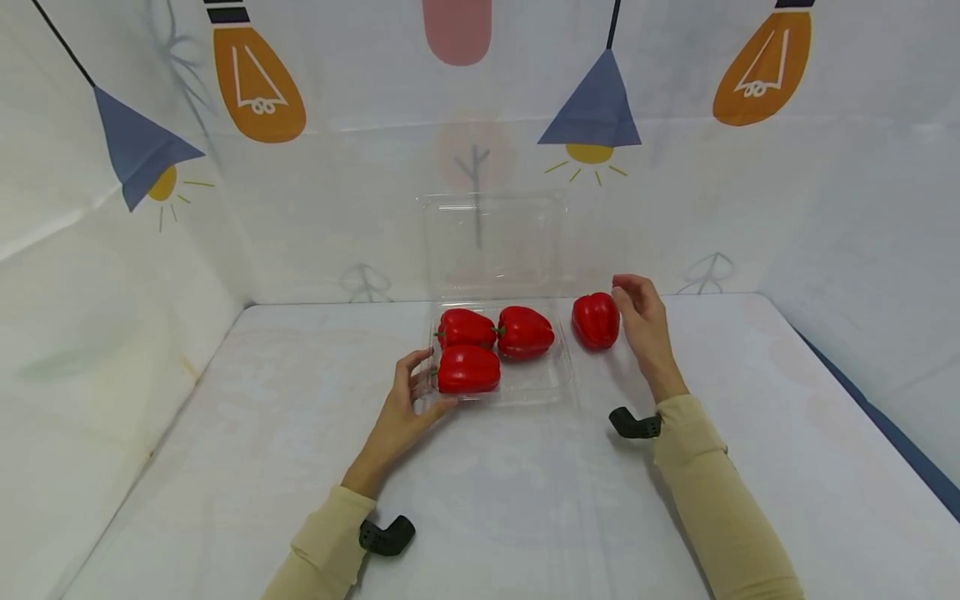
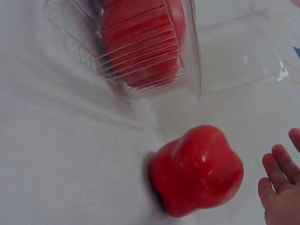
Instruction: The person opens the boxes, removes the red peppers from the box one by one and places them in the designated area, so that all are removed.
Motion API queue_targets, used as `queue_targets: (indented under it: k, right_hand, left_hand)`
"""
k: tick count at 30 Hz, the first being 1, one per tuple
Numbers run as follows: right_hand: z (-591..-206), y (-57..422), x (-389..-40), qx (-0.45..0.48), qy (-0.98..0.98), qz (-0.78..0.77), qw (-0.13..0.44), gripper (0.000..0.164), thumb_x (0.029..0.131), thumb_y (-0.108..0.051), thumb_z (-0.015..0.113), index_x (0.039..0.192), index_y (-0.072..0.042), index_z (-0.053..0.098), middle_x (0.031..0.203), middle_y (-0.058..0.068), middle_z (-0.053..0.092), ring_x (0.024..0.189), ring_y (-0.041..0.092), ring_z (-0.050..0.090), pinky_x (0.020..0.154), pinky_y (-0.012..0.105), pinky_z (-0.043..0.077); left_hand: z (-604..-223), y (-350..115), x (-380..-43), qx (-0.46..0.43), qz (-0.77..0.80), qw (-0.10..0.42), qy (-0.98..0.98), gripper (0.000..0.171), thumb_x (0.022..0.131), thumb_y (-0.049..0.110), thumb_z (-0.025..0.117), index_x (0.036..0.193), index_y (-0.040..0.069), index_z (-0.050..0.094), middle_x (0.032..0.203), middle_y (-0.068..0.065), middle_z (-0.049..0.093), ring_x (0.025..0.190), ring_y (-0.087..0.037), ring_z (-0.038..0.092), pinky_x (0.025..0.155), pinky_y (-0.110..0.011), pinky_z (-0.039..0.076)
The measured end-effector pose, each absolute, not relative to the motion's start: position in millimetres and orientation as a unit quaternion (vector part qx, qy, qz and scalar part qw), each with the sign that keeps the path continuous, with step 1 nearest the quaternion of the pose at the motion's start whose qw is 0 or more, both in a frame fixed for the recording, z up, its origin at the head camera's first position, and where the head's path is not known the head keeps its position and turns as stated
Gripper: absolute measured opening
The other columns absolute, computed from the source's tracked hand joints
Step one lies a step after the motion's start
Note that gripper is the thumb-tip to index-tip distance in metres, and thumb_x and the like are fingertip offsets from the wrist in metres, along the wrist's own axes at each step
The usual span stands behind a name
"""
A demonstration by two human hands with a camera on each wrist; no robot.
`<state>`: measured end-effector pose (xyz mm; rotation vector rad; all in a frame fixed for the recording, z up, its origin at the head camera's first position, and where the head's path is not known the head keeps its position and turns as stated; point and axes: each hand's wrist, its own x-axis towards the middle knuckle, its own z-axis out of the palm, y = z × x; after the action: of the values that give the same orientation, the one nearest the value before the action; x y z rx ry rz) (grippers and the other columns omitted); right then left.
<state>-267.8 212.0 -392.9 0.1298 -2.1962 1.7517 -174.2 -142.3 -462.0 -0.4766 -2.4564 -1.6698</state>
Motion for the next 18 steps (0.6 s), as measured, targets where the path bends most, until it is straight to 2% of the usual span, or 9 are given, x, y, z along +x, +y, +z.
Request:
queue_targets:
  k: [5,10,15,18]
  right_hand:
    - [-390.6,206.6,-263.2,0.074,-0.785,0.597,0.148,0.04,0.098,-0.025,0.049,0.132,-0.005,0.044,0.133,0.013,0.049,0.12,0.013,0.047,0.105,0.022,0.041]
    - [-389.4,201.1,-261.6,0.096,-0.796,0.585,0.126,0.039,0.098,-0.022,0.05,0.133,-0.006,0.044,0.132,0.012,0.049,0.128,0.023,0.045,0.11,0.03,0.039]
    - [-378.7,189.8,-254.2,0.125,-0.796,0.583,0.105,0.036,0.097,-0.011,0.05,0.13,0.002,0.044,0.131,0.019,0.049,0.129,0.031,0.044,0.113,0.041,0.034]
    - [-371.7,182.2,-247.4,0.144,-0.798,0.577,0.099,0.035,0.096,-0.005,0.049,0.129,0.007,0.043,0.13,0.023,0.05,0.129,0.034,0.044,0.113,0.038,0.034]
  left_hand:
    - [-463.1,-142.3,-173.5,-0.155,-0.556,0.064,-0.814,0.082,0.081,0.024,0.075,0.143,0.02,0.021,0.15,-0.002,0.029,0.129,-0.029,0.048,0.101,-0.042,0.046]
    - [-463.1,-142.2,-173.2,-0.153,-0.555,0.066,-0.815,0.082,0.08,0.025,0.076,0.142,0.019,0.022,0.147,-0.006,0.033,0.128,-0.029,0.049,0.101,-0.04,0.046]
    - [-461.8,-141.7,-173.6,-0.156,-0.552,0.073,-0.816,0.084,0.079,0.024,0.077,0.142,0.016,0.022,0.145,-0.008,0.035,0.126,-0.03,0.05,0.101,-0.04,0.046]
    - [-461.9,-141.2,-174.4,-0.152,-0.549,0.071,-0.819,0.083,0.079,0.026,0.077,0.142,0.016,0.023,0.143,-0.006,0.036,0.125,-0.028,0.051,0.101,-0.039,0.046]
